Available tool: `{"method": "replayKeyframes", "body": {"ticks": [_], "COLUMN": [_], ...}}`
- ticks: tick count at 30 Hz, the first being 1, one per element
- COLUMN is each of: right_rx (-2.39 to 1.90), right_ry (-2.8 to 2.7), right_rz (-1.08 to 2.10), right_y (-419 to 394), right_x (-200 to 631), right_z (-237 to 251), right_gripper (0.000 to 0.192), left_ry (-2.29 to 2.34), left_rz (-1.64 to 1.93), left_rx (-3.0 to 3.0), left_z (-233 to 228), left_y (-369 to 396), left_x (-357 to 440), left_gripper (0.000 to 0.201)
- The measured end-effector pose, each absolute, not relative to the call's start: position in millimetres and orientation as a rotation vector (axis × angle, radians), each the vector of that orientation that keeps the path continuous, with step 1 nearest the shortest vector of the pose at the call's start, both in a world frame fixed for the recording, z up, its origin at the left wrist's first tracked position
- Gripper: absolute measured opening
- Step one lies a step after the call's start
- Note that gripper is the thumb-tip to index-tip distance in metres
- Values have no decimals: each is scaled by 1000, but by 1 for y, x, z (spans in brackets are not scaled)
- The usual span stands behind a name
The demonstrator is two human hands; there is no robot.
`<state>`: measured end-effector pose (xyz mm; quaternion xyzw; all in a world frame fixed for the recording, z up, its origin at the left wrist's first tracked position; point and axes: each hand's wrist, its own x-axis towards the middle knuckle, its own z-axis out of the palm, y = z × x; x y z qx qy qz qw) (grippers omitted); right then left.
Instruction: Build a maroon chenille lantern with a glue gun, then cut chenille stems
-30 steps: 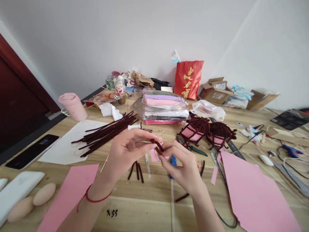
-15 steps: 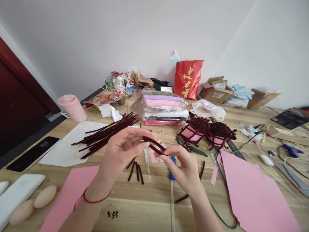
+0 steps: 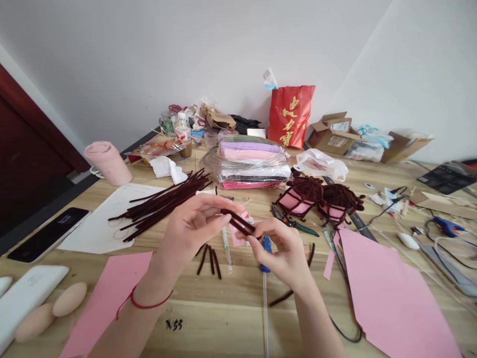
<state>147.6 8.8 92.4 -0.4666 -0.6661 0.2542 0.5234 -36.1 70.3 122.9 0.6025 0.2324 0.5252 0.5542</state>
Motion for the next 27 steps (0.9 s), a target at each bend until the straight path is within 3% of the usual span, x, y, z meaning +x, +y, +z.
{"method": "replayKeyframes", "body": {"ticks": [5,9,14,18,27], "right_rx": [-1088,-1072,-1133,-1109,-1082], "right_ry": [-1516,-1586,-1695,-1659,-1685], "right_rz": [583,500,163,-66,-142], "right_y": [10,12,12,13,17], "right_x": [146,151,157,157,159], "right_z": [92,92,94,94,92], "right_gripper": [14,31,20,21,26], "left_ry": [599,613,630,665,654], "left_rz": [1240,1232,1214,1214,1218], "left_rx": [1448,1452,1455,1442,1363], "left_z": [122,122,120,119,117], "left_y": [72,72,71,72,76], "left_x": [-36,-37,-36,-33,-32], "left_gripper": [10,12,13,12,17]}}
